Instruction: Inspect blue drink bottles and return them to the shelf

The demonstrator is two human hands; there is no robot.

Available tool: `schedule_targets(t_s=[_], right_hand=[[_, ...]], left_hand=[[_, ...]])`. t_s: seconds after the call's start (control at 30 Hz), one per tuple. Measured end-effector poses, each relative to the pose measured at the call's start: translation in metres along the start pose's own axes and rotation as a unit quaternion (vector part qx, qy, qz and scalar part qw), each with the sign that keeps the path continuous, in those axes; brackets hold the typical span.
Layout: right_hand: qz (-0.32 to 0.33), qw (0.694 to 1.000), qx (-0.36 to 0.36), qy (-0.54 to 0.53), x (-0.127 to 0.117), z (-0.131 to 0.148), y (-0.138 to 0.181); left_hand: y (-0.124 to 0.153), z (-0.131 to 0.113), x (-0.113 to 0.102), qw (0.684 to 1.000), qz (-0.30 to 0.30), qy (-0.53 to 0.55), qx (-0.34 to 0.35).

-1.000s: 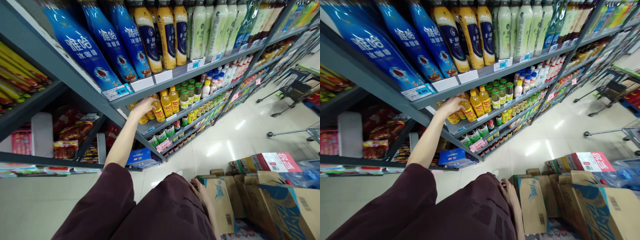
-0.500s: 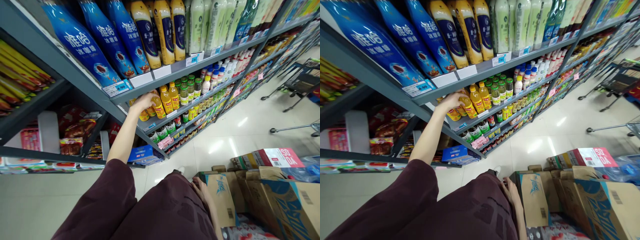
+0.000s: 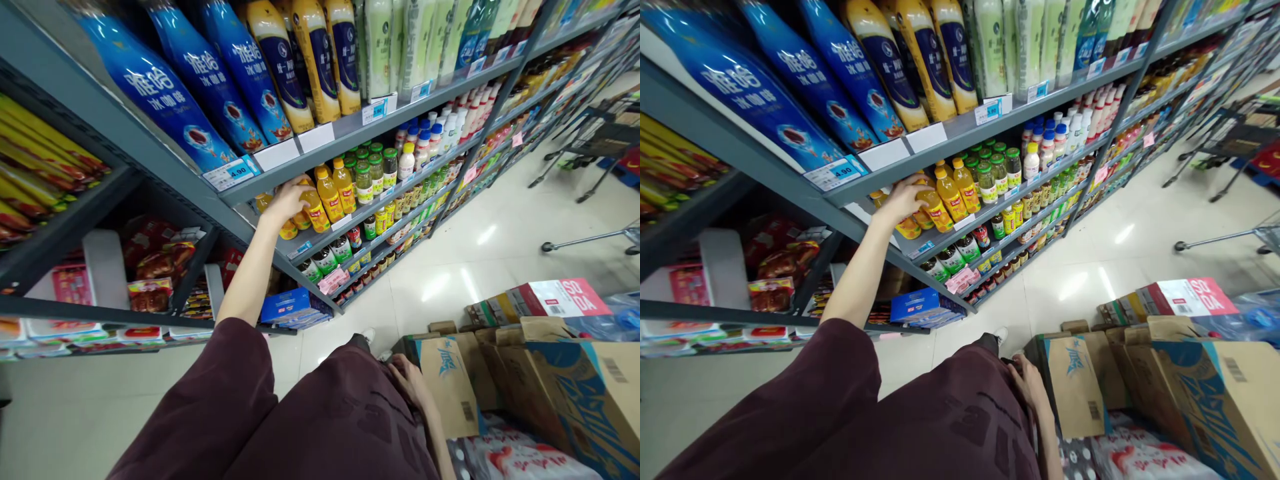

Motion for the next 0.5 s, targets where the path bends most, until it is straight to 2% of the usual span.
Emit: schedule_targets(t_s=[0.1, 0.2, 0.27, 0.33, 0.4, 0.43, 0.47, 0.5], right_hand=[[-0.015, 1.000, 0.004, -0.006, 0.001, 0.000, 0.003], [-0.029, 0.999, 0.014, -0.018, 0.004, -0.001, 0.006], [-0.041, 0.999, 0.016, -0.024, 0.006, -0.002, 0.008], [-0.060, 0.998, 0.019, -0.023, 0.008, -0.004, 0.011], [-0.079, 0.996, 0.027, -0.012, 0.012, -0.005, 0.014], [-0.088, 0.995, 0.036, -0.003, 0.014, -0.006, 0.015], [-0.096, 0.994, 0.046, 0.007, 0.018, -0.005, 0.015], [-0.105, 0.993, 0.055, 0.017, 0.022, -0.003, 0.013]], left_hand=[[0.004, -0.007, -0.003, 1.000, 0.003, -0.007, -0.004], [0.015, -0.024, -0.016, 0.999, -0.010, -0.030, -0.024], [0.027, -0.037, -0.025, 0.996, -0.059, -0.045, -0.043], [0.045, -0.051, -0.026, 0.990, -0.133, -0.040, -0.037], [0.070, -0.064, -0.008, 0.987, -0.163, -0.008, 0.009], [0.084, -0.072, 0.010, 0.990, -0.135, 0.013, 0.042], [0.101, -0.082, 0.035, 0.992, -0.066, 0.037, 0.096], [0.122, -0.095, 0.064, 0.982, 0.037, 0.068, 0.171]])
Point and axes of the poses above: each hand's wrist, its own y-axis away from the middle knuckle, its own x-axis out of the palm, z = x × y, the point moved 5 cm from there along -y, towards the middle knuckle, and after that the axes turned 12 degrees about -z, right-handed, at the moved point
